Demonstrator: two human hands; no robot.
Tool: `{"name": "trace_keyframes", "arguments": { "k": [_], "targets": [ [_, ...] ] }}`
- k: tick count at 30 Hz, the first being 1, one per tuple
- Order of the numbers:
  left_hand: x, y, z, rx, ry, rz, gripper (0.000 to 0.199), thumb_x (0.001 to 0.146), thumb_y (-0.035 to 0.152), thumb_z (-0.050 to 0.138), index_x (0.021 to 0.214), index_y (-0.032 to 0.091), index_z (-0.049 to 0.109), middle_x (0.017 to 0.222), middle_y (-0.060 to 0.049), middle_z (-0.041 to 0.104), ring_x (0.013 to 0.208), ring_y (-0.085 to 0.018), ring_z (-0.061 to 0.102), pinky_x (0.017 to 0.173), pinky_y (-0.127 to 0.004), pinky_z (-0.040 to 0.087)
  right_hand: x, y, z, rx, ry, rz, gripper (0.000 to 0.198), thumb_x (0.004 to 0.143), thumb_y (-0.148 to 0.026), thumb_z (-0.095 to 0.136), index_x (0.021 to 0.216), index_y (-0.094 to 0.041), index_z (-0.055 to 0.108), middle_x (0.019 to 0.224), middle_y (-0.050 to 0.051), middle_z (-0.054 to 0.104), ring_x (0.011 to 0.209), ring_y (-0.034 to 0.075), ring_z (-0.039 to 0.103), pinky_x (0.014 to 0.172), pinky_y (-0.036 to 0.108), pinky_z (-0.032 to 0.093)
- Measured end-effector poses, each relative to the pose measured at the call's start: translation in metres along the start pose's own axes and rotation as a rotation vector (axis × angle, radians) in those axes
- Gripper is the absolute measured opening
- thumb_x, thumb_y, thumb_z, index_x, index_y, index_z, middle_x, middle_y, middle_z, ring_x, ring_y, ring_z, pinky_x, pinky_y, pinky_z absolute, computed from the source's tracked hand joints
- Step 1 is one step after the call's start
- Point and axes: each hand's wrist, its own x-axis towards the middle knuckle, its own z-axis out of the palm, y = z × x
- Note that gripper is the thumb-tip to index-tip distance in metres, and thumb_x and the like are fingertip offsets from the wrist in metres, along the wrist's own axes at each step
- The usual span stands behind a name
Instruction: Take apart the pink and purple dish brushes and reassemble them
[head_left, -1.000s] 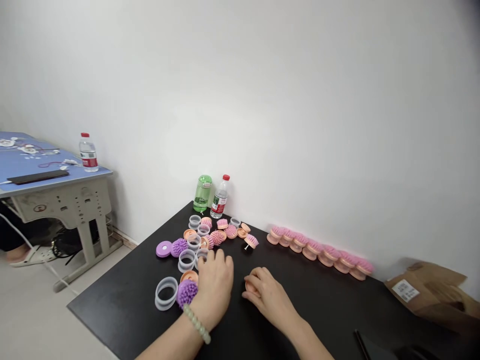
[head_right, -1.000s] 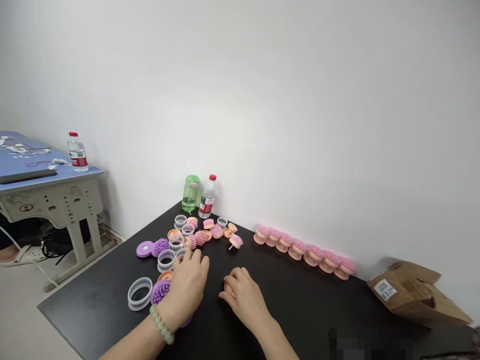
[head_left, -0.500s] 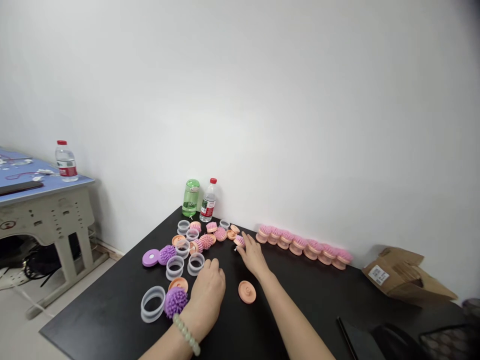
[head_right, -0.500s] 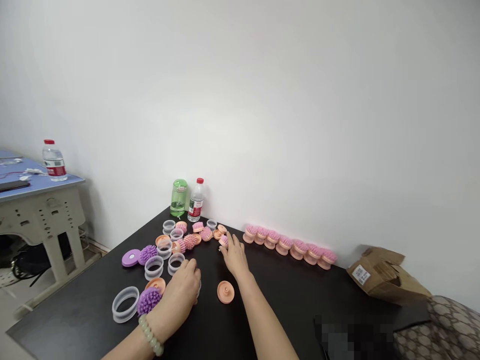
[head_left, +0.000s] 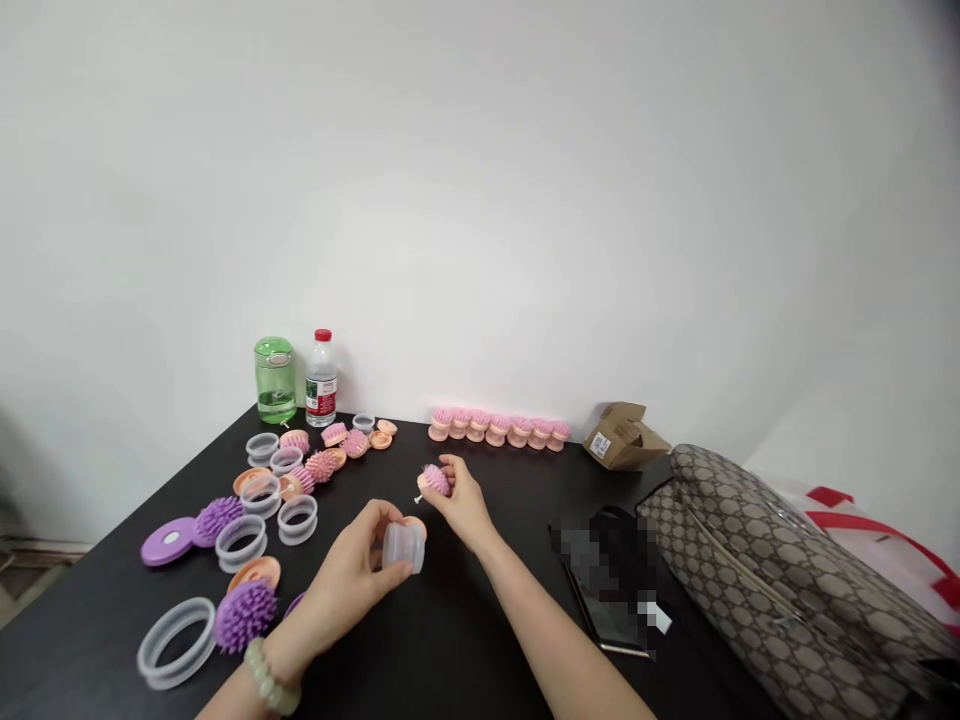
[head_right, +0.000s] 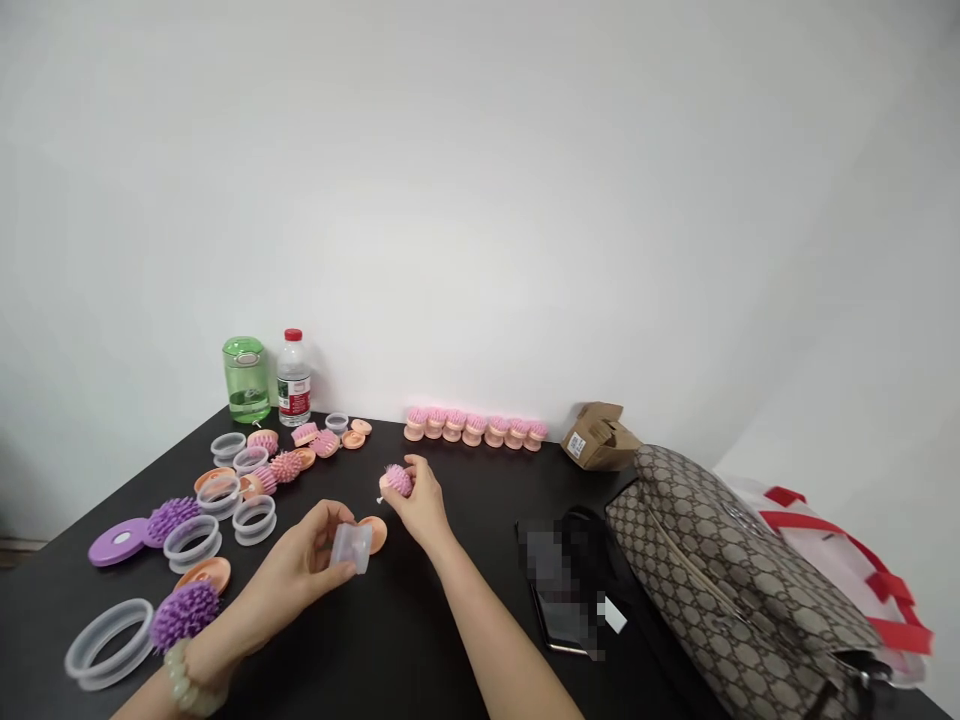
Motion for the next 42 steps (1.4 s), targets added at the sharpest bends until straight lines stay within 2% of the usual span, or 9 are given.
{"name": "trace_keyframes", "arguments": {
  "k": [2, 4, 7, 11, 16, 21, 31, 36, 42],
  "targets": [
    [0.001, -0.001, 0.002, -0.237, -0.024, -0.067, 0.041, 0.07, 0.033, 0.079, 0.102, 0.02, 0.057, 0.098, -0.005, 0.07, 0.094, -0.024, 0.065, 0.081, -0.033, 0.049, -0.019, -0.006, -0.016, 0.099, -0.006, -0.003, 0.046, 0.079, -0.034, 0.068, 0.121, -0.021, 0.054, 0.101, 0.005, 0.066, 0.088, 0.021, 0.066, 0.08, 0.035, 0.054],
    [0.002, -0.003, 0.003, -0.341, -0.032, -0.105, 0.047, 0.068, 0.037, 0.082, 0.106, 0.018, 0.06, 0.104, -0.007, 0.071, 0.1, -0.026, 0.064, 0.089, -0.036, 0.047, -0.039, -0.013, -0.029, 0.178, -0.029, -0.017, 0.042, 0.082, -0.036, 0.066, 0.12, -0.022, 0.056, 0.106, 0.006, 0.067, 0.091, 0.021, 0.067, 0.078, 0.033, 0.055],
    [0.003, -0.007, 0.007, -0.349, -0.044, -0.114, 0.047, 0.068, 0.038, 0.083, 0.106, 0.018, 0.063, 0.106, -0.008, 0.072, 0.101, -0.026, 0.064, 0.092, -0.037, 0.045, -0.065, -0.023, -0.041, 0.315, -0.045, -0.068, 0.038, 0.081, -0.036, 0.069, 0.116, -0.023, 0.061, 0.107, 0.006, 0.065, 0.095, 0.021, 0.066, 0.081, 0.033, 0.055],
    [0.002, -0.008, 0.016, -0.316, -0.034, -0.096, 0.048, 0.068, 0.04, 0.083, 0.107, 0.018, 0.066, 0.104, -0.006, 0.071, 0.097, -0.025, 0.064, 0.086, -0.034, 0.047, -0.082, -0.034, -0.037, 0.406, -0.066, -0.164, 0.039, 0.077, -0.028, 0.073, 0.114, -0.025, 0.063, 0.106, 0.004, 0.06, 0.094, 0.02, 0.065, 0.081, 0.031, 0.054],
    [-0.001, 0.001, 0.021, -0.314, -0.039, -0.118, 0.048, 0.064, 0.041, 0.086, 0.103, 0.019, 0.067, 0.102, -0.006, 0.071, 0.095, -0.026, 0.065, 0.083, -0.033, 0.05, -0.086, -0.046, -0.03, 0.283, -0.062, -0.215, 0.044, 0.07, -0.019, 0.075, 0.112, -0.027, 0.064, 0.105, 0.003, 0.063, 0.094, 0.021, 0.065, 0.083, 0.032, 0.055],
    [0.0, -0.001, 0.019, -0.315, -0.014, -0.101, 0.047, 0.067, 0.04, 0.085, 0.105, 0.02, 0.067, 0.102, -0.005, 0.071, 0.096, -0.025, 0.065, 0.082, -0.031, 0.05, -0.087, -0.047, -0.033, 0.286, -0.069, -0.208, 0.047, 0.07, -0.018, 0.075, 0.115, -0.027, 0.063, 0.108, 0.004, 0.063, 0.093, 0.02, 0.066, 0.081, 0.032, 0.056],
    [0.0, -0.003, 0.015, -0.308, -0.11, -0.066, 0.049, 0.065, 0.037, 0.087, 0.104, 0.018, 0.065, 0.1, -0.005, 0.066, 0.091, -0.021, 0.06, 0.079, -0.03, 0.047, -0.089, -0.036, -0.031, 0.289, -0.048, -0.213, 0.054, 0.063, -0.007, 0.08, 0.11, -0.029, 0.065, 0.107, 0.002, 0.067, 0.096, 0.022, 0.066, 0.082, 0.033, 0.055],
    [-0.001, -0.001, 0.017, -0.396, -0.106, -0.074, 0.045, 0.064, 0.033, 0.089, 0.1, 0.017, 0.066, 0.105, -0.004, 0.064, 0.092, -0.019, 0.06, 0.079, -0.028, 0.047, -0.091, -0.035, -0.035, 0.246, -0.105, -0.246, 0.049, 0.069, -0.008, 0.076, 0.112, -0.03, 0.065, 0.111, 0.003, 0.068, 0.103, 0.025, 0.066, 0.089, 0.037, 0.055],
    [-0.001, -0.003, 0.018, -0.563, -0.26, -0.268, 0.045, 0.071, 0.048, 0.083, 0.09, 0.012, 0.064, 0.076, -0.004, 0.063, 0.064, -0.014, 0.061, 0.056, -0.022, 0.045, -0.09, -0.044, -0.046, 0.172, -0.221, -0.462, 0.035, 0.084, -0.011, 0.067, 0.112, -0.031, 0.063, 0.114, 0.005, 0.069, 0.105, 0.023, 0.067, 0.088, 0.035, 0.057]
  ]
}}
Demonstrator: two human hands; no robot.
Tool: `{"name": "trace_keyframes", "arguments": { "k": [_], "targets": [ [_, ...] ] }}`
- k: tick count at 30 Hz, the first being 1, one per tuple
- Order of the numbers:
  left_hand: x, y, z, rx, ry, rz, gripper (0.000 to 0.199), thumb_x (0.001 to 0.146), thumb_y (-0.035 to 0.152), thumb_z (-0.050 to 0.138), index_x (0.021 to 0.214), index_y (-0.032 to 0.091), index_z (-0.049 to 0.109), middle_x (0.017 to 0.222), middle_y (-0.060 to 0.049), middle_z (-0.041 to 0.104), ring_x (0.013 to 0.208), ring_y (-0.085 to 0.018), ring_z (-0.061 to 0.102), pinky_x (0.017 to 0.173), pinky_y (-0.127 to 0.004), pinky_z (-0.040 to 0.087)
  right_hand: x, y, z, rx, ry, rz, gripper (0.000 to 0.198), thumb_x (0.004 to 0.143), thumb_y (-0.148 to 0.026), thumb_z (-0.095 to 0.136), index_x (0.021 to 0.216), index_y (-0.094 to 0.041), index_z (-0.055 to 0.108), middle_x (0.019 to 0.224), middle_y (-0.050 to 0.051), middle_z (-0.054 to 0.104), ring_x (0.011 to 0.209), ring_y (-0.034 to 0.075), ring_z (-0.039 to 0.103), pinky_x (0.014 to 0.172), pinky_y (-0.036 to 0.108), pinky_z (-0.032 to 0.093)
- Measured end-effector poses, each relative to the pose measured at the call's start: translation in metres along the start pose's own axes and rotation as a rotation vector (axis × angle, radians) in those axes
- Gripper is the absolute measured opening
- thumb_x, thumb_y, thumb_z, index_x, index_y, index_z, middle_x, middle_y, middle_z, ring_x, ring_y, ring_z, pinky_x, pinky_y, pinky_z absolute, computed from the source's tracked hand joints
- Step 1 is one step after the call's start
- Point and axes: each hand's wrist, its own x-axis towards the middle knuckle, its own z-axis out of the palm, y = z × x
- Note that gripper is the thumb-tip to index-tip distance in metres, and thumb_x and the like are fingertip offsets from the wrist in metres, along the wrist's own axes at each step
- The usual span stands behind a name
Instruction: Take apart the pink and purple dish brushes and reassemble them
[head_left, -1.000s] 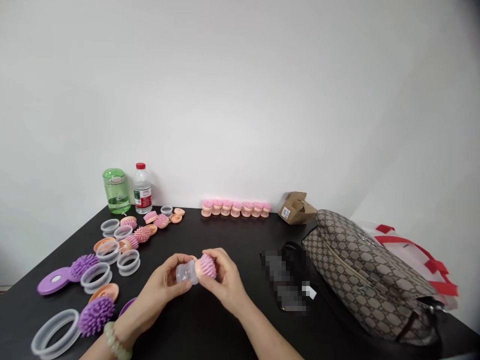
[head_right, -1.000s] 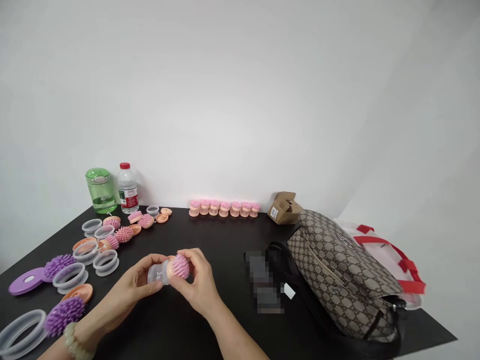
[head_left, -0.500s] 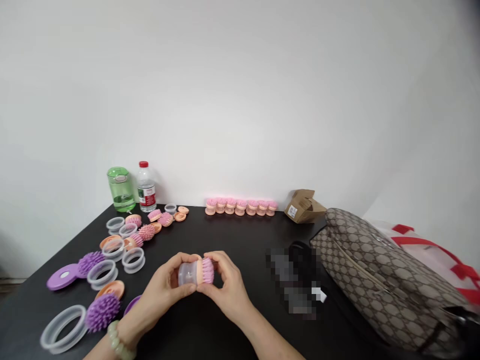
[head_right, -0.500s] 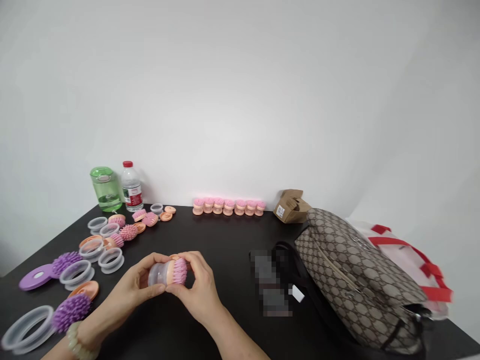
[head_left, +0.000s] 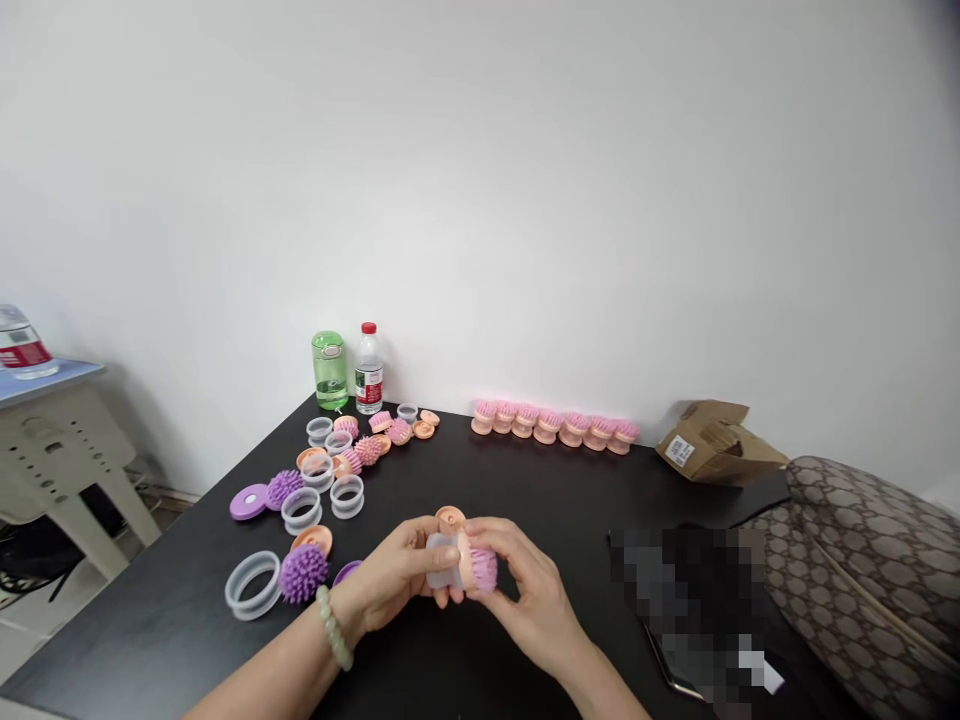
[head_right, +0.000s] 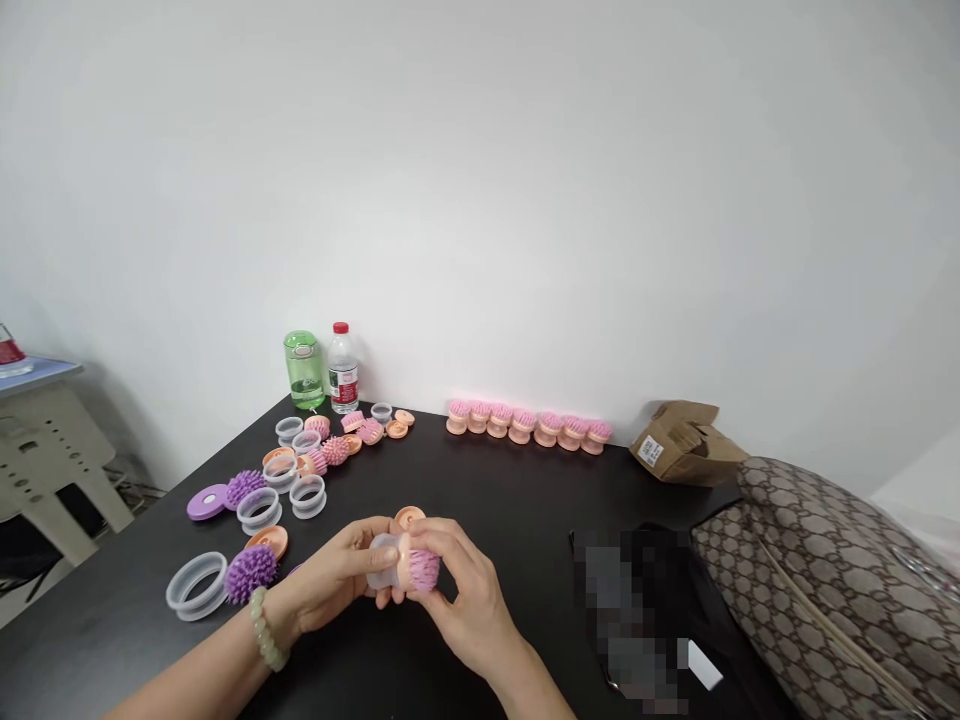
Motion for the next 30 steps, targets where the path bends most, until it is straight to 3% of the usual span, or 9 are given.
{"name": "trace_keyframes", "arguments": {
  "k": [3, 10, 13, 17, 20, 23, 25, 27, 30],
  "targets": [
    [0.001, -0.004, -0.002, -0.009, 0.012, -0.02, 0.046, 0.07, 0.047, 0.084, 0.093, 0.013, 0.064, 0.075, -0.003, 0.063, 0.063, -0.012, 0.058, 0.056, -0.022, 0.043, 0.0, 0.001, -0.003, -0.047, -0.016, -0.056, 0.034, 0.086, -0.013, 0.067, 0.116, -0.029, 0.061, 0.114, 0.006, 0.069, 0.105, 0.023, 0.067, 0.089, 0.035, 0.057],
    [0.004, -0.012, -0.004, 0.145, 0.043, 0.305, 0.046, 0.067, 0.033, 0.089, 0.105, 0.022, 0.066, 0.113, -0.004, 0.058, 0.098, -0.02, 0.056, 0.083, -0.029, 0.044, -0.006, 0.011, 0.007, -0.006, 0.16, 0.118, 0.037, 0.072, -0.024, 0.084, 0.103, -0.028, 0.064, 0.093, 0.0, 0.068, 0.081, 0.019, 0.068, 0.067, 0.026, 0.06],
    [0.003, -0.011, -0.003, 0.192, 0.027, 0.345, 0.048, 0.067, 0.035, 0.088, 0.107, 0.022, 0.065, 0.115, -0.006, 0.057, 0.099, -0.022, 0.056, 0.084, -0.031, 0.044, -0.006, 0.012, 0.009, 0.076, 0.167, 0.137, 0.039, 0.071, -0.027, 0.086, 0.103, -0.028, 0.064, 0.095, 0.0, 0.067, 0.081, 0.019, 0.068, 0.067, 0.026, 0.061],
    [0.0, -0.006, 0.0, 0.19, 0.065, 0.301, 0.049, 0.07, 0.04, 0.086, 0.107, 0.021, 0.061, 0.108, -0.004, 0.06, 0.092, -0.019, 0.058, 0.078, -0.027, 0.045, -0.004, 0.008, 0.004, -0.001, 0.149, 0.033, 0.041, 0.074, -0.022, 0.085, 0.107, -0.028, 0.062, 0.105, 0.003, 0.069, 0.092, 0.021, 0.069, 0.077, 0.03, 0.059],
    [0.0, -0.006, 0.002, 0.21, 0.049, 0.196, 0.043, 0.078, 0.052, 0.076, 0.099, 0.019, 0.059, 0.087, -0.002, 0.064, 0.07, -0.014, 0.059, 0.059, -0.022, 0.044, -0.002, 0.002, 0.001, -0.061, 0.076, -0.084, 0.037, 0.081, -0.012, 0.075, 0.111, -0.028, 0.061, 0.108, 0.004, 0.069, 0.099, 0.022, 0.068, 0.084, 0.033, 0.058],
    [0.001, -0.01, 0.002, 0.174, -0.007, -0.026, 0.052, 0.089, 0.069, 0.05, 0.085, 0.017, 0.056, 0.058, 0.001, 0.057, 0.042, -0.009, 0.047, 0.039, -0.019, 0.028, 0.001, -0.004, 0.0, -0.075, 0.005, -0.241, 0.037, 0.088, -0.001, 0.057, 0.114, -0.027, 0.059, 0.11, 0.006, 0.07, 0.107, 0.022, 0.065, 0.09, 0.037, 0.057],
    [0.002, -0.014, 0.002, 0.143, -0.004, -0.086, 0.06, 0.09, 0.075, 0.037, 0.079, 0.018, 0.054, 0.05, 0.003, 0.051, 0.038, -0.008, 0.041, 0.037, -0.019, 0.021, 0.0, -0.005, 0.0, -0.086, -0.017, -0.301, 0.041, 0.088, 0.003, 0.051, 0.115, -0.027, 0.059, 0.111, 0.007, 0.069, 0.109, 0.023, 0.065, 0.09, 0.037, 0.057],
    [0.002, -0.015, 0.003, 0.136, 0.037, -0.032, 0.056, 0.091, 0.072, 0.038, 0.083, 0.019, 0.053, 0.055, 0.004, 0.05, 0.043, -0.008, 0.042, 0.04, -0.019, 0.024, -0.002, -0.002, 0.002, -0.109, -0.016, -0.267, 0.039, 0.088, -0.001, 0.057, 0.117, -0.027, 0.059, 0.113, 0.007, 0.068, 0.108, 0.024, 0.065, 0.09, 0.038, 0.057],
    [0.0, -0.012, 0.003, 0.199, 0.081, 0.144, 0.04, 0.091, 0.06, 0.056, 0.098, 0.021, 0.053, 0.081, 0.001, 0.056, 0.062, -0.01, 0.049, 0.054, -0.021, 0.037, -0.007, 0.007, 0.005, -0.108, 0.083, -0.006, 0.042, 0.081, -0.017, 0.075, 0.117, -0.027, 0.058, 0.107, 0.006, 0.069, 0.096, 0.024, 0.069, 0.083, 0.037, 0.059]
  ]
}}
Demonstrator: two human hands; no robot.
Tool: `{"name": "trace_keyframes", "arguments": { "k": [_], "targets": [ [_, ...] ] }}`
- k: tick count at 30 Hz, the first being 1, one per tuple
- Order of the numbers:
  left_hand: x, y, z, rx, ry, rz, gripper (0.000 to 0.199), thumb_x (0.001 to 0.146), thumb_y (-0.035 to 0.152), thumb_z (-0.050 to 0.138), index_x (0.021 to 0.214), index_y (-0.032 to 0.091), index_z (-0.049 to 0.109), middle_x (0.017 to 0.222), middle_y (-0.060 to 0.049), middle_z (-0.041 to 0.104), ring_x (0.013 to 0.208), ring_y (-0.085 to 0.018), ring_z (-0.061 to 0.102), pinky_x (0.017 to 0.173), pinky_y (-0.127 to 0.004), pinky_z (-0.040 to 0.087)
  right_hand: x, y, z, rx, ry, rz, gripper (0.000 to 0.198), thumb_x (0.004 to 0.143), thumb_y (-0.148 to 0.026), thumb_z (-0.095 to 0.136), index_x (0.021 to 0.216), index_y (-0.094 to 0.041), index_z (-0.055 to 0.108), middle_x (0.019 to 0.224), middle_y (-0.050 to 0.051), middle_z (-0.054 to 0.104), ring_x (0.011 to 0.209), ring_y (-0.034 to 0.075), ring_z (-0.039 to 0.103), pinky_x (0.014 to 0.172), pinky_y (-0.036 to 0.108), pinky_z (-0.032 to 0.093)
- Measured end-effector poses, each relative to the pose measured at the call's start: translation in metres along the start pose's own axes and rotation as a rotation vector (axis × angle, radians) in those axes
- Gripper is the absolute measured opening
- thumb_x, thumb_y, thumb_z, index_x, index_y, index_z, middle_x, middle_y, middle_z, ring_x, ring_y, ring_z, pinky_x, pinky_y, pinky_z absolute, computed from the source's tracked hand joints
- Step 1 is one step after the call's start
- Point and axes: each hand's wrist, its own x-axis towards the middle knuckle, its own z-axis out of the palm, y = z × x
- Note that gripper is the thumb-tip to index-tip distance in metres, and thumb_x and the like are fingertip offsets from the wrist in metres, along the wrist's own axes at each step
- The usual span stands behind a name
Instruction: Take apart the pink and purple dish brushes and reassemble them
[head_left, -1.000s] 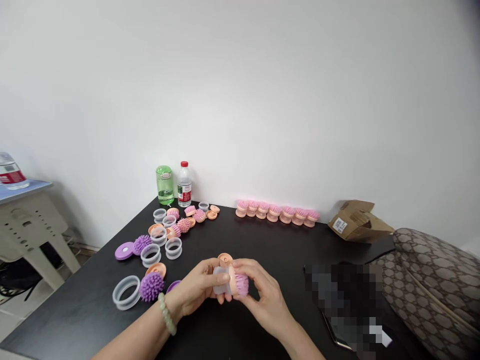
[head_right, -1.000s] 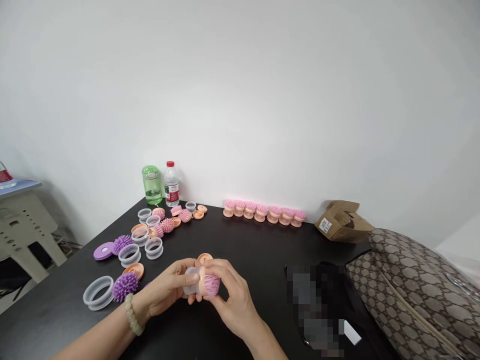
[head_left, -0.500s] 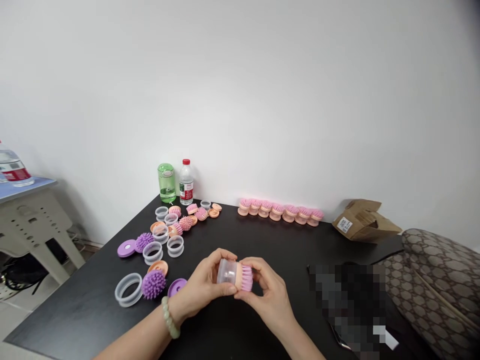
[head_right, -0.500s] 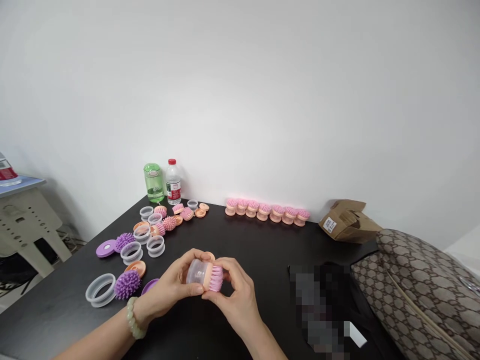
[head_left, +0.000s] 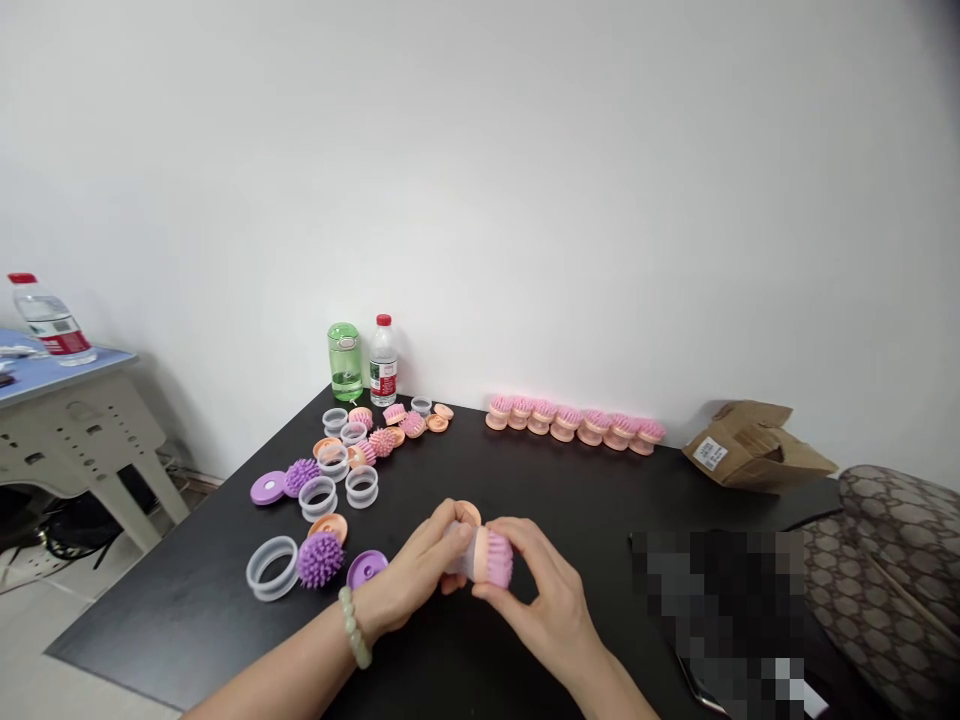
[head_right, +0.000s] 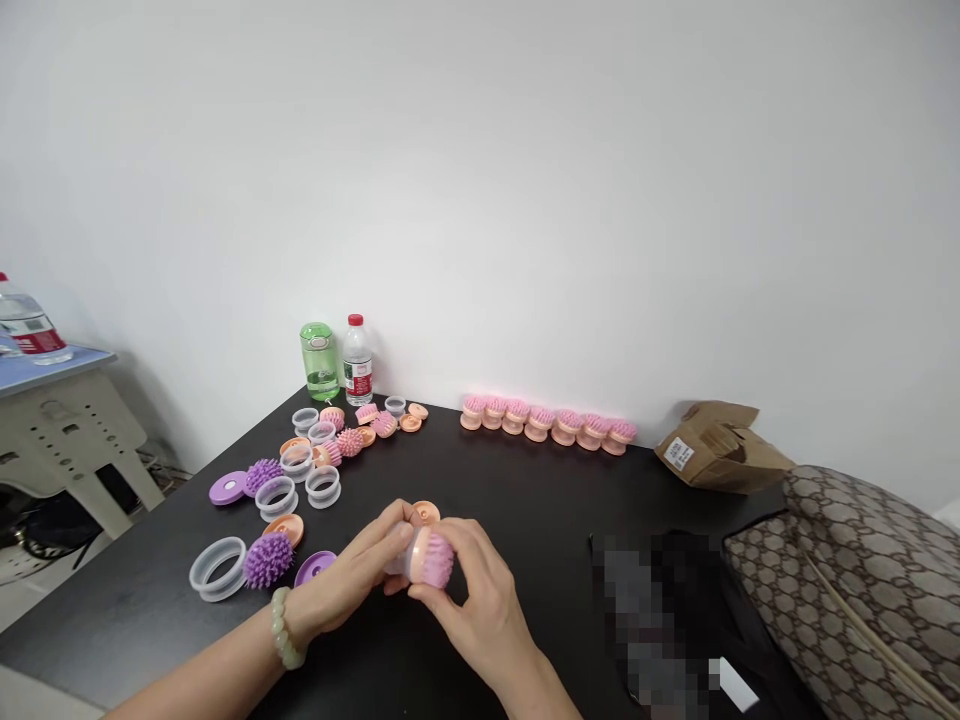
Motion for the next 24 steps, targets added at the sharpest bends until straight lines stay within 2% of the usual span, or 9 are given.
{"name": "trace_keyframes", "arguments": {
  "k": [3, 6, 9, 12, 15, 18, 20, 22, 24],
  "targets": [
    [0.0, 0.003, -0.003, 0.093, -0.037, 0.174, 0.041, 0.081, 0.049, 0.074, 0.106, 0.022, 0.055, 0.105, -0.005, 0.056, 0.086, -0.017, 0.055, 0.071, -0.027, 0.044, -0.003, 0.007, 0.004, 0.189, 0.033, 0.342, 0.04, 0.08, -0.026, 0.075, 0.115, -0.026, 0.056, 0.093, 0.002, 0.07, 0.08, 0.021, 0.071, 0.071, 0.032, 0.061],
    [0.0, 0.005, -0.006, 0.08, -0.059, 0.268, 0.053, 0.072, 0.044, 0.084, 0.111, 0.023, 0.055, 0.115, -0.007, 0.053, 0.102, -0.023, 0.054, 0.083, -0.032, 0.044, -0.002, 0.007, 0.007, 0.413, -0.007, 0.491, 0.031, 0.084, -0.031, 0.07, 0.111, -0.025, 0.056, 0.093, 0.003, 0.07, 0.081, 0.019, 0.071, 0.072, 0.03, 0.061],
    [0.0, 0.006, -0.008, -0.002, 0.012, 0.194, 0.053, 0.078, 0.055, 0.075, 0.115, 0.022, 0.054, 0.113, -0.007, 0.056, 0.102, -0.024, 0.054, 0.083, -0.033, 0.043, 0.0, 0.003, 0.009, 0.439, 0.041, 0.478, 0.035, 0.076, -0.027, 0.076, 0.107, -0.025, 0.059, 0.098, 0.003, 0.07, 0.089, 0.02, 0.071, 0.08, 0.031, 0.059],
    [-0.001, 0.009, -0.008, 0.047, 0.103, 0.053, 0.043, 0.093, 0.06, 0.051, 0.096, 0.018, 0.058, 0.101, -0.006, 0.06, 0.087, -0.019, 0.053, 0.076, -0.031, 0.041, -0.001, 0.001, 0.01, 0.376, 0.083, 0.451, 0.04, 0.069, -0.02, 0.078, 0.105, -0.025, 0.062, 0.102, 0.003, 0.07, 0.095, 0.021, 0.07, 0.085, 0.031, 0.058],
    [-0.001, 0.013, -0.009, 0.064, 0.077, 0.056, 0.034, 0.087, 0.051, 0.065, 0.089, 0.018, 0.058, 0.097, -0.004, 0.061, 0.082, -0.017, 0.053, 0.074, -0.03, 0.041, -0.001, 0.002, 0.009, 0.348, 0.117, 0.445, 0.043, 0.068, -0.023, 0.078, 0.108, -0.025, 0.062, 0.103, 0.004, 0.07, 0.096, 0.022, 0.071, 0.086, 0.032, 0.058],
    [0.0, 0.014, -0.01, 0.173, 0.01, 0.257, 0.034, 0.074, 0.038, 0.081, 0.094, 0.02, 0.06, 0.106, -0.006, 0.06, 0.097, -0.023, 0.055, 0.085, -0.033, 0.043, -0.001, 0.003, 0.008, 0.385, 0.119, 0.449, 0.043, 0.073, -0.03, 0.078, 0.11, -0.024, 0.059, 0.099, 0.006, 0.072, 0.091, 0.022, 0.073, 0.08, 0.032, 0.061],
    [0.0, 0.013, -0.01, 0.237, 0.009, 0.32, 0.042, 0.07, 0.037, 0.085, 0.102, 0.021, 0.062, 0.111, -0.008, 0.059, 0.104, -0.026, 0.054, 0.09, -0.035, 0.042, -0.001, 0.004, 0.009, 0.392, 0.114, 0.444, 0.042, 0.074, -0.031, 0.077, 0.111, -0.024, 0.059, 0.099, 0.006, 0.072, 0.09, 0.022, 0.073, 0.079, 0.033, 0.061],
    [0.0, 0.013, -0.01, 0.207, 0.039, 0.245, 0.045, 0.075, 0.046, 0.079, 0.109, 0.021, 0.062, 0.111, -0.007, 0.059, 0.102, -0.025, 0.054, 0.087, -0.034, 0.042, -0.002, 0.006, 0.01, 0.371, 0.125, 0.426, 0.044, 0.072, -0.029, 0.078, 0.111, -0.024, 0.059, 0.102, 0.007, 0.072, 0.094, 0.023, 0.073, 0.083, 0.035, 0.061],
    [0.0, 0.013, -0.009, 0.171, 0.071, 0.122, 0.041, 0.085, 0.056, 0.064, 0.102, 0.019, 0.063, 0.1, -0.005, 0.06, 0.092, -0.021, 0.054, 0.08, -0.031, 0.041, -0.004, 0.007, 0.011, 0.345, 0.131, 0.408, 0.046, 0.07, -0.028, 0.08, 0.112, -0.025, 0.06, 0.106, 0.007, 0.071, 0.099, 0.025, 0.072, 0.089, 0.037, 0.06]
  ]
}}
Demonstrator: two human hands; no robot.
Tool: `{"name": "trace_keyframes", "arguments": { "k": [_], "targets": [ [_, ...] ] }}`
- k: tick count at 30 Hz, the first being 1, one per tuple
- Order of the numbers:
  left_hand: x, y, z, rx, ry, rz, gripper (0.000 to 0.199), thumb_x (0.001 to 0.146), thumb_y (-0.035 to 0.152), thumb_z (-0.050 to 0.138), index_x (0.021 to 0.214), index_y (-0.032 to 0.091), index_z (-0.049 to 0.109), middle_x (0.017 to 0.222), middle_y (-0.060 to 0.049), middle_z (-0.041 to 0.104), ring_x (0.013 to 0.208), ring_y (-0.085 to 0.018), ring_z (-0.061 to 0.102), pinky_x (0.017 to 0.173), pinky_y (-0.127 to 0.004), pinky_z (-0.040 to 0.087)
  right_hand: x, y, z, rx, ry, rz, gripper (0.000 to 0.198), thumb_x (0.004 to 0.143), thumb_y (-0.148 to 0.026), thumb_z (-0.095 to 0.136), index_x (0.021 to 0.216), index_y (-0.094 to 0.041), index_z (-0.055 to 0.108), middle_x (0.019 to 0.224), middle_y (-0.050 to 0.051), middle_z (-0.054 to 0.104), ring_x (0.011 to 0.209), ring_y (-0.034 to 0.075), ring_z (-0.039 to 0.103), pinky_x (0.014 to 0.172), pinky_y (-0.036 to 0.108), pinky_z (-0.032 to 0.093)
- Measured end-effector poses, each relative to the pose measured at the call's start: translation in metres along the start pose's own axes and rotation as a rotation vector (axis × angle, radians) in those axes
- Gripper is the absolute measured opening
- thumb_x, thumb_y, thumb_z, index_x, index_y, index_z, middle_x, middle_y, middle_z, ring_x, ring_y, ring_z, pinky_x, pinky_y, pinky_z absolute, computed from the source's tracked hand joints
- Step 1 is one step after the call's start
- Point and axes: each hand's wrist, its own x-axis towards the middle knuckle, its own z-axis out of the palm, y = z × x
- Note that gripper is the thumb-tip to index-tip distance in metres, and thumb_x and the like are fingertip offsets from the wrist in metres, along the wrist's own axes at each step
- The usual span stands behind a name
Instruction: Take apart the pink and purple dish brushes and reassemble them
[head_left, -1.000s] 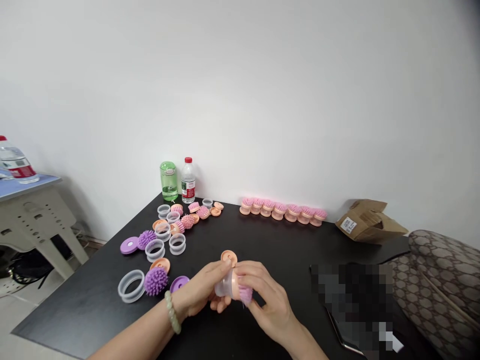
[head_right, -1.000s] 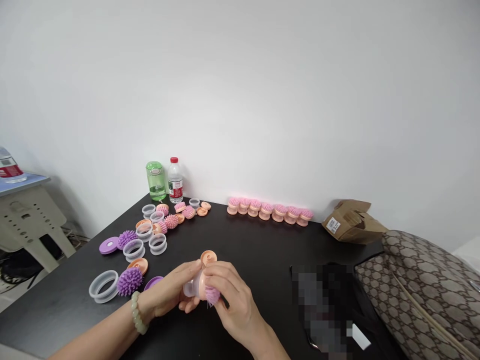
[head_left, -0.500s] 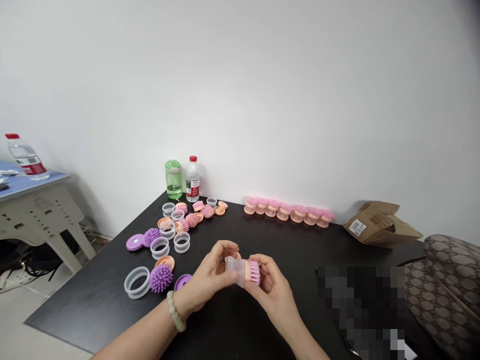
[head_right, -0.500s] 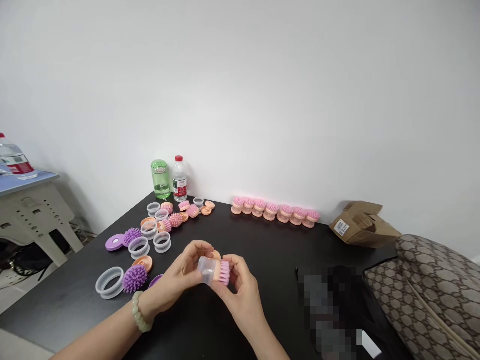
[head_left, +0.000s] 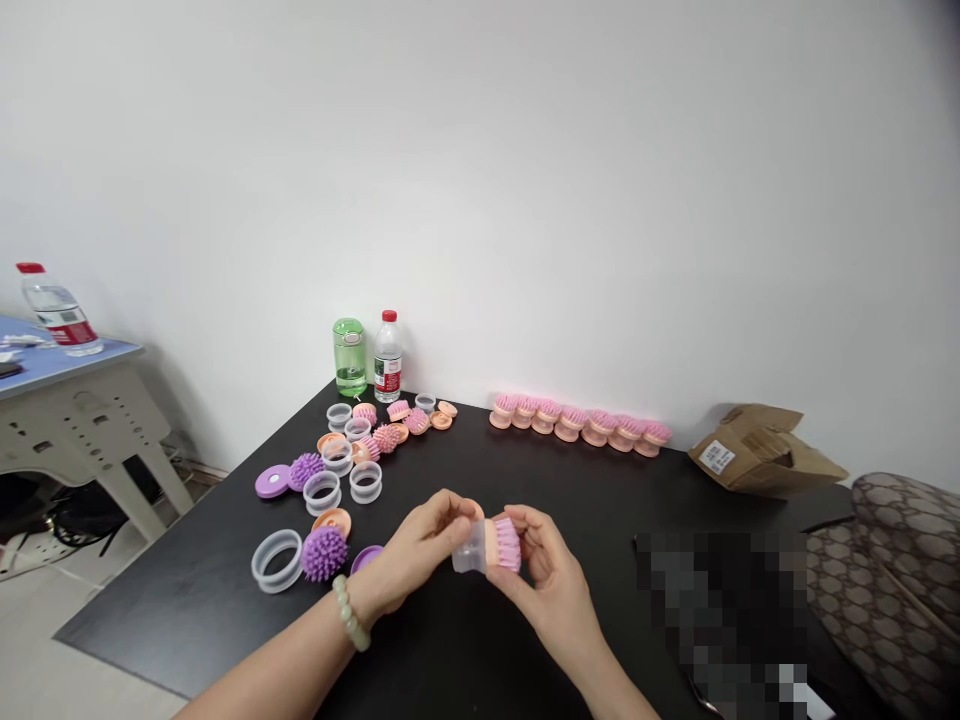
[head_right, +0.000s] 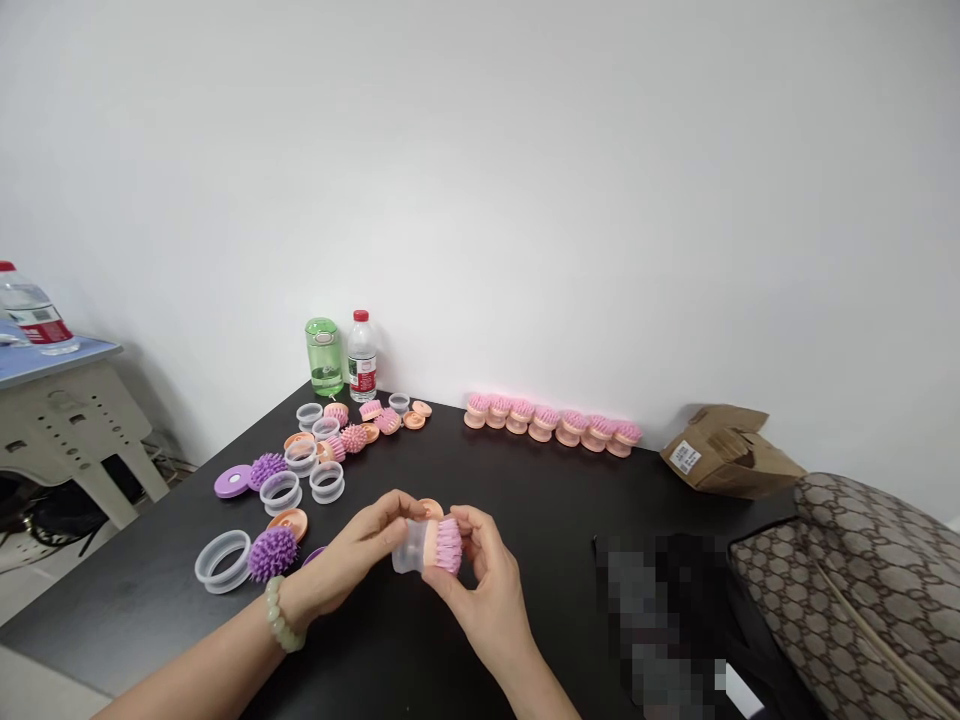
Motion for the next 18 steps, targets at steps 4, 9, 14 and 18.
{"name": "trace_keyframes", "arguments": {
  "k": [4, 9, 14, 18],
  "targets": [
    [0.001, -0.001, 0.002, -0.044, -0.054, -0.065, 0.039, 0.084, 0.056, 0.065, 0.086, 0.018, 0.059, 0.081, 0.001, 0.055, 0.072, -0.015, 0.047, 0.066, -0.027, 0.036, -0.001, 0.002, -0.002, -0.022, -0.019, -0.023, 0.049, 0.07, -0.028, 0.081, 0.115, -0.025, 0.061, 0.109, 0.008, 0.07, 0.103, 0.025, 0.071, 0.091, 0.038, 0.059],
    [0.001, -0.006, 0.0, 0.265, 0.039, 0.172, 0.042, 0.066, 0.037, 0.088, 0.09, 0.02, 0.058, 0.098, -0.003, 0.063, 0.085, -0.02, 0.055, 0.076, -0.029, 0.041, 0.001, 0.001, -0.001, -0.001, -0.008, 0.033, 0.049, 0.069, -0.029, 0.081, 0.112, -0.024, 0.06, 0.096, 0.004, 0.07, 0.087, 0.022, 0.072, 0.078, 0.034, 0.061],
    [0.002, -0.016, 0.0, 0.656, 0.033, 0.434, 0.027, 0.078, 0.023, 0.08, 0.093, 0.021, 0.058, 0.101, -0.006, 0.063, 0.09, -0.024, 0.056, 0.078, -0.033, 0.043, 0.0, 0.004, 0.004, 0.041, -0.033, 0.124, 0.041, 0.071, -0.031, 0.078, 0.108, -0.024, 0.06, 0.093, 0.003, 0.067, 0.083, 0.021, 0.07, 0.073, 0.033, 0.06],
    [0.0, -0.024, 0.006, 0.84, 0.003, 0.516, 0.024, 0.084, 0.007, 0.063, 0.101, 0.023, 0.06, 0.103, -0.008, 0.064, 0.094, -0.026, 0.055, 0.081, -0.038, 0.043, -0.003, 0.005, 0.007, -0.051, -0.048, 0.183, 0.038, 0.075, -0.036, 0.075, 0.106, -0.023, 0.057, 0.096, 0.004, 0.068, 0.086, 0.023, 0.071, 0.074, 0.035, 0.061]
  ]
}}
